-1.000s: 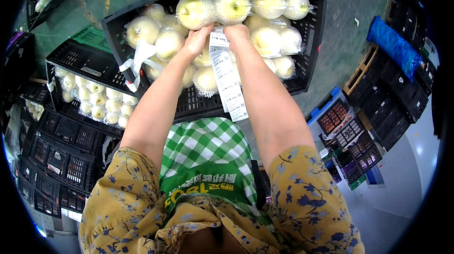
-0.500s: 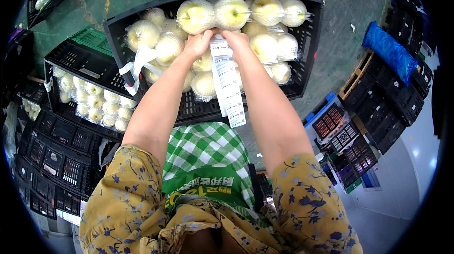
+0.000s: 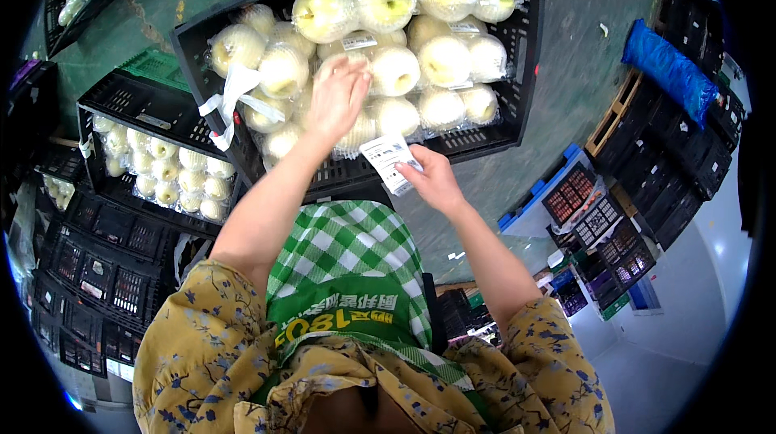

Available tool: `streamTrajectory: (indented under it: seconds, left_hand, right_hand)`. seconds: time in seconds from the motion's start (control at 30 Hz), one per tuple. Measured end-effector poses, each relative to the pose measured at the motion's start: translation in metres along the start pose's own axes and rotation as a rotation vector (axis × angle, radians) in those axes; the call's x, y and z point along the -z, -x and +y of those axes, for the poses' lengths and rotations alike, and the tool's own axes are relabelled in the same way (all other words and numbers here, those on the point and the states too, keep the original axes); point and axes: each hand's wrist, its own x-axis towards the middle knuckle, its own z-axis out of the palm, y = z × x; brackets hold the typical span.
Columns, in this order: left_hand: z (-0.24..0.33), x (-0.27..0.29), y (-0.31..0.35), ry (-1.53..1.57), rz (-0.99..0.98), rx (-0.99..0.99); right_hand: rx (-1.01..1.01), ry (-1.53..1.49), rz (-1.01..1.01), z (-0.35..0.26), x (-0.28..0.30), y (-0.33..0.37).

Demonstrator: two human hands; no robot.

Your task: The person applies printed labels to individually wrapped pears in a black crate. They tear off labels from a roll, smooth them onto the plastic wrap, and occasionally adjust the pears within the crate. The process is repeated for multiple pears throughout the clip.

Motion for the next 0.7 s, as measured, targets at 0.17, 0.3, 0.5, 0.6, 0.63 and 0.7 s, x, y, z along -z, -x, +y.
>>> streamTrajectory:
  seconds: [0.17, 0.3, 0.5, 0.6, 0.63, 0.7]
  left_hand:
    - [0.039, -0.020, 0.081, 1.067, -0.231, 0.388]
    - [0.045, -0.028, 0.112, 1.008, -0.324, 0.450]
    - [0.033, -0.039, 0.125, 0.887, -0.420, 0.503]
    - [0.043, -0.036, 0.127, 0.873, -0.291, 0.466]
    - [0.044, -0.038, 0.130, 0.845, -0.227, 0.484]
    - [0.044, -0.041, 0.131, 0.769, -0.161, 0.453]
  right_hand:
    - [0.054, -0.220, 0.293, 0.003, -0.024, 0.030]
    - [-0.033, -0.202, 0.241, 0.004, -0.020, 0.035]
    - [0.054, -0.340, 0.259, 0.016, -0.026, 0.024]
    - [0.133, -0.188, 0.398, 0.005, -0.031, 0.024]
    - [0.134, -0.148, 0.417, 0.006, -0.031, 0.023]
    - [0.126, -0.055, 0.437, 0.006, -0.031, 0.021]
